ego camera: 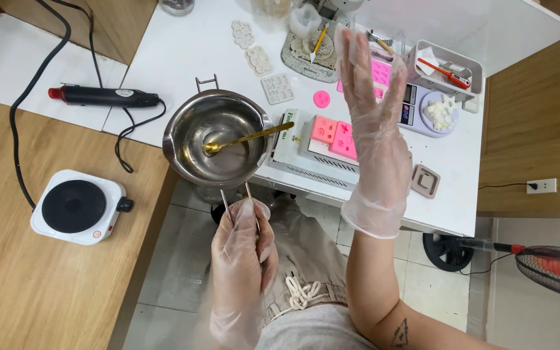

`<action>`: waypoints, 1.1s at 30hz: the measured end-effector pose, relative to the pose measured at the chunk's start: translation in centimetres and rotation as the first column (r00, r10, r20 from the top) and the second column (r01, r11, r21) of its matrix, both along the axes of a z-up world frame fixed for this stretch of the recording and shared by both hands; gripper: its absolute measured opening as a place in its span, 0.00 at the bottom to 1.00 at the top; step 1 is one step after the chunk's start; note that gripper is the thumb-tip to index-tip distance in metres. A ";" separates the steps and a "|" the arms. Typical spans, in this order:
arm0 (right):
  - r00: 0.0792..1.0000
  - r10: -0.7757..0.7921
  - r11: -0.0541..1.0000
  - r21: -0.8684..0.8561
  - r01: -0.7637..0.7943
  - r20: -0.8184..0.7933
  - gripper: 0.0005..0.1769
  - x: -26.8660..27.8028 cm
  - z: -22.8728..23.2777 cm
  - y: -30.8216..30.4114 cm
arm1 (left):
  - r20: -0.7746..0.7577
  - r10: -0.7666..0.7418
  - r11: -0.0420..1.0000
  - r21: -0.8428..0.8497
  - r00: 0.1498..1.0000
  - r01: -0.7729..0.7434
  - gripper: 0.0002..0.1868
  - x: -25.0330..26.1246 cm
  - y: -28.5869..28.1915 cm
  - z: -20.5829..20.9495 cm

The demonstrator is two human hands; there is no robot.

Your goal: Preparing candle wax and using molds and a heat gun to create decorative wax elements.

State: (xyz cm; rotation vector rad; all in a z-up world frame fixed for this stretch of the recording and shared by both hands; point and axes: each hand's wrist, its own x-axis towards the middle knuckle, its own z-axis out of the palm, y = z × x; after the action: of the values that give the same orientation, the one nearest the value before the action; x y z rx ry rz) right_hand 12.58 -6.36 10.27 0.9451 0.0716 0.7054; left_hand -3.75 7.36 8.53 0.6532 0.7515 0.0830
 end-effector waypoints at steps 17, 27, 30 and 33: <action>0.512 -0.206 0.262 -0.457 0.850 0.834 0.47 -1.9 -1.8 4.7 | 0.060 -0.110 0.978 -0.174 0.992 0.119 0.14 1.1 -1.7 2.2; 0.533 -0.203 0.173 -0.505 0.845 0.822 0.57 -2.7 -4.2 5.1 | 0.014 -0.112 0.981 -0.157 0.994 0.113 0.13 0.8 -1.7 2.2; 0.517 -0.192 0.111 -0.505 0.856 0.834 0.56 -3.6 -4.5 5.4 | 0.004 -0.104 0.981 -0.162 0.995 0.104 0.14 0.8 -1.7 1.9; 0.531 -0.216 0.106 -0.521 0.847 0.819 0.56 -3.9 -5.1 5.3 | 0.022 -0.071 0.979 -0.189 0.997 0.074 0.13 0.7 -1.8 1.3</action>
State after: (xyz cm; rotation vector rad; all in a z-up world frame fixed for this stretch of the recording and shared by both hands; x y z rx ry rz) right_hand 8.65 -1.10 5.21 -0.4684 -0.4255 0.0326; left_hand -3.02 5.55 9.84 0.4970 0.7106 -0.0502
